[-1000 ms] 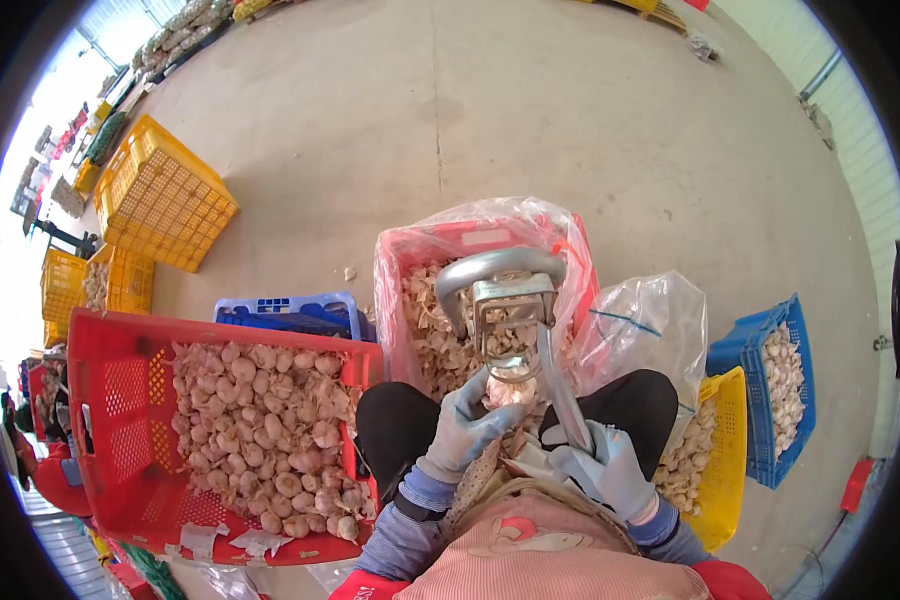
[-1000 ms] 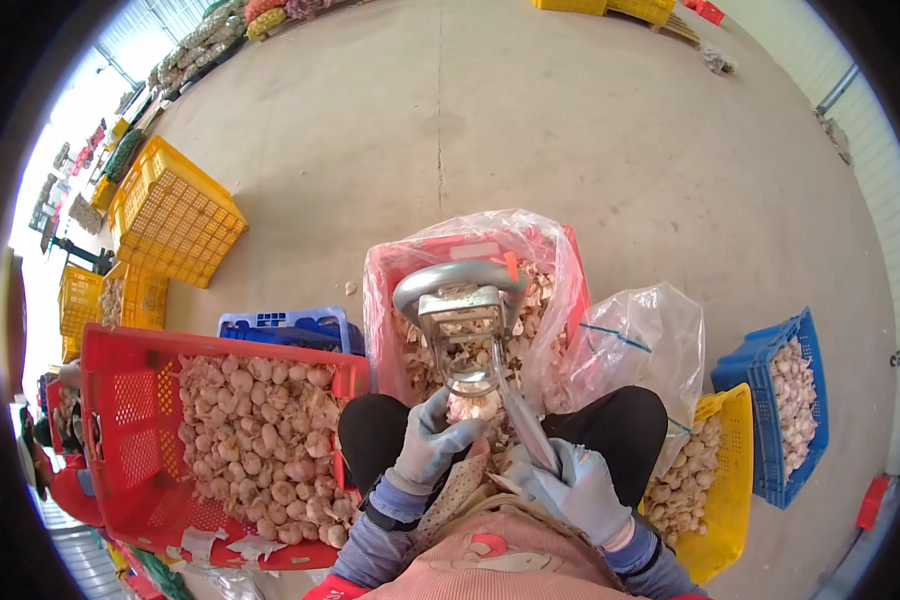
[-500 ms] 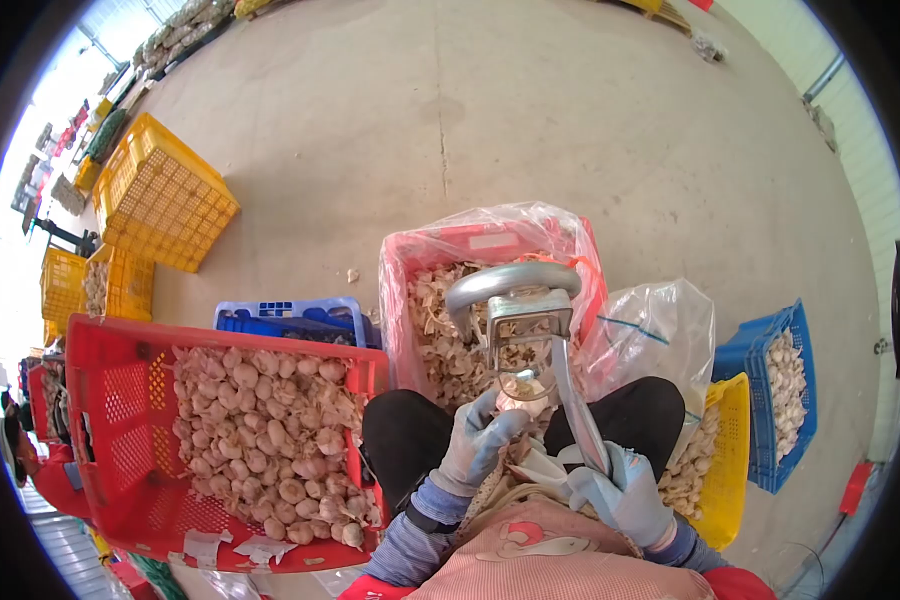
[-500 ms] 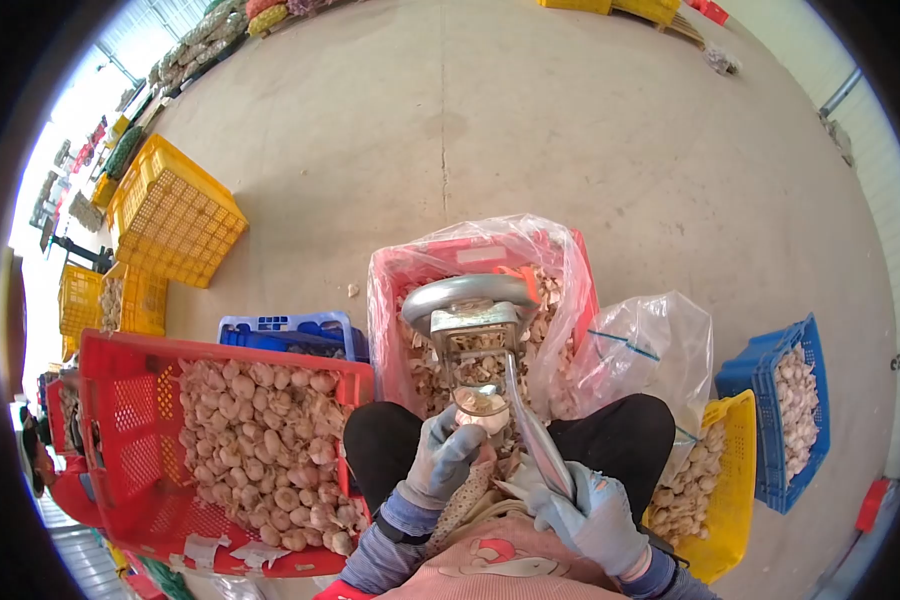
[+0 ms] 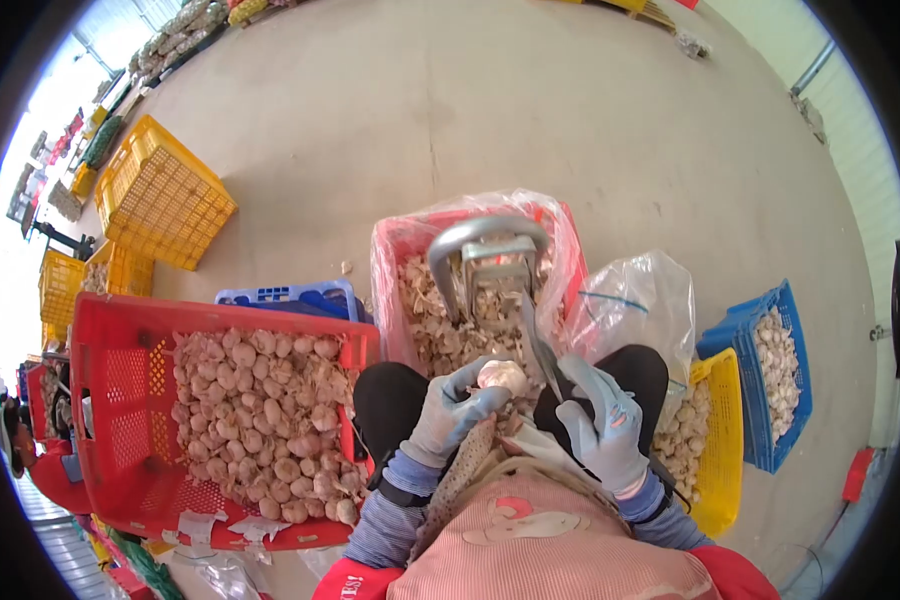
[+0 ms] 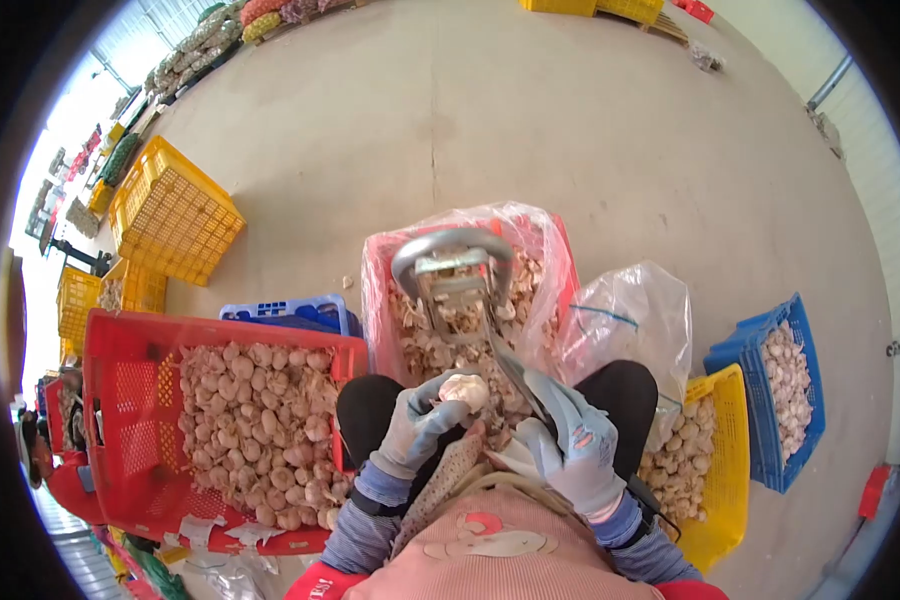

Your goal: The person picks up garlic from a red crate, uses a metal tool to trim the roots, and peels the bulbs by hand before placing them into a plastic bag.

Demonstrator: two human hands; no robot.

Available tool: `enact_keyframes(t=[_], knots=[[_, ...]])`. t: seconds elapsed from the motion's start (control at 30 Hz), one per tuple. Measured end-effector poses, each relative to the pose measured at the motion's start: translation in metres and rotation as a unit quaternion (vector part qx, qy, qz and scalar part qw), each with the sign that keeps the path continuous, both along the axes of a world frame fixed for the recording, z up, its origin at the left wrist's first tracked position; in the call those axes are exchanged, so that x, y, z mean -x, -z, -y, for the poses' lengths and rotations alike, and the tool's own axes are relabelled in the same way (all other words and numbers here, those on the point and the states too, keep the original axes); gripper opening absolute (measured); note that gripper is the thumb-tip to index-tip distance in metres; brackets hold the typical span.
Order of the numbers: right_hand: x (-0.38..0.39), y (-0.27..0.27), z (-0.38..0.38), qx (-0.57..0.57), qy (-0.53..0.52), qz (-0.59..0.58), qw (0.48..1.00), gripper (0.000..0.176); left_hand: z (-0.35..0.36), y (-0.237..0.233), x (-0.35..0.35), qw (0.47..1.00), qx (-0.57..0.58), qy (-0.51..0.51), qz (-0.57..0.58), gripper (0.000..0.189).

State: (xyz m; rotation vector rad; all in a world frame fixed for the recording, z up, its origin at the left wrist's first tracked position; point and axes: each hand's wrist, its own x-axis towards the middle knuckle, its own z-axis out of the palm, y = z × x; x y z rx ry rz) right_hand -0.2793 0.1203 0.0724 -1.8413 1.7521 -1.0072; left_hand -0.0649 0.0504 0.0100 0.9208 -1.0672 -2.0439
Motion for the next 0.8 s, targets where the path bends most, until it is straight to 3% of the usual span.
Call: enact_keyframes(t=[0.07, 0.1, 0.2, 0.23, 0.27, 0.3, 0.37, 0.47, 0.5, 0.6, 0.63, 0.73, 0.77, 0.8], knots=[[-0.007, -0.001, -0.004, -0.018, -0.056, 0.123, 0.991, 0.039, -0.018, -0.016, 0.011, 1.000, 0.018, 0.007, 0.024, 0.045], [-0.014, 0.000, -0.007, -0.142, -0.065, 0.277, 0.948, 0.037, -0.026, -0.020, 0.016, 0.999, 0.029, 0.013, 0.035, 0.043], [-0.024, 0.000, -0.015, -0.267, 0.046, 0.462, 0.845, 0.038, -0.043, -0.013, 0.023, 0.992, 0.065, -0.025, 0.108, 0.038], [-0.022, 0.016, -0.018, -0.197, -0.001, 0.342, 0.919, 0.038, -0.047, -0.007, 0.022, 0.983, 0.118, -0.019, 0.139, 0.032], [-0.021, 0.032, -0.021, -0.114, -0.022, 0.210, 0.971, 0.039, -0.051, -0.006, 0.021, 0.985, 0.082, -0.028, 0.147, 0.031], [-0.009, 0.065, -0.025, -0.050, -0.039, 0.112, 0.992, 0.042, -0.055, -0.005, 0.021, 0.986, 0.046, -0.036, 0.155, 0.031], [-0.012, 0.062, -0.025, -0.238, 0.083, 0.376, 0.892, 0.063, -0.058, -0.014, 0.018, 0.992, -0.062, -0.029, 0.108, 0.030], [-0.019, 0.049, -0.022, -0.380, 0.162, 0.593, 0.692, 0.074, -0.067, -0.005, 0.023, 0.985, -0.009, -0.156, 0.078, 0.030], [-0.025, 0.042, -0.023, -0.365, 0.176, 0.586, 0.702, 0.070, -0.069, -0.004, 0.022, 0.983, -0.002, -0.171, 0.067, 0.039], [-0.045, 0.042, -0.026, -0.354, 0.172, 0.591, 0.704, 0.066, -0.073, 0.006, 0.023, 0.980, 0.147, -0.057, 0.123, 0.053], [-0.049, 0.045, -0.023, -0.333, 0.140, 0.543, 0.758, 0.058, -0.072, 0.010, 0.022, 0.970, 0.196, -0.021, 0.140, 0.059], [-0.035, 0.023, -0.023, -0.338, 0.034, 0.357, 0.870, 0.045, -0.061, 0.021, 0.011, 0.993, -0.045, -0.103, -0.044, 0.058], [-0.025, 0.032, -0.020, -0.170, 0.012, 0.190, 0.967, 0.032, -0.058, 0.007, 0.014, 0.989, -0.061, -0.133, -0.032, 0.057], [-0.013, 0.036, -0.016, -0.100, 0.028, 0.117, 0.988, 0.032, -0.054, -0.002, 0.012, 0.989, -0.067, -0.129, -0.019, 0.057]])
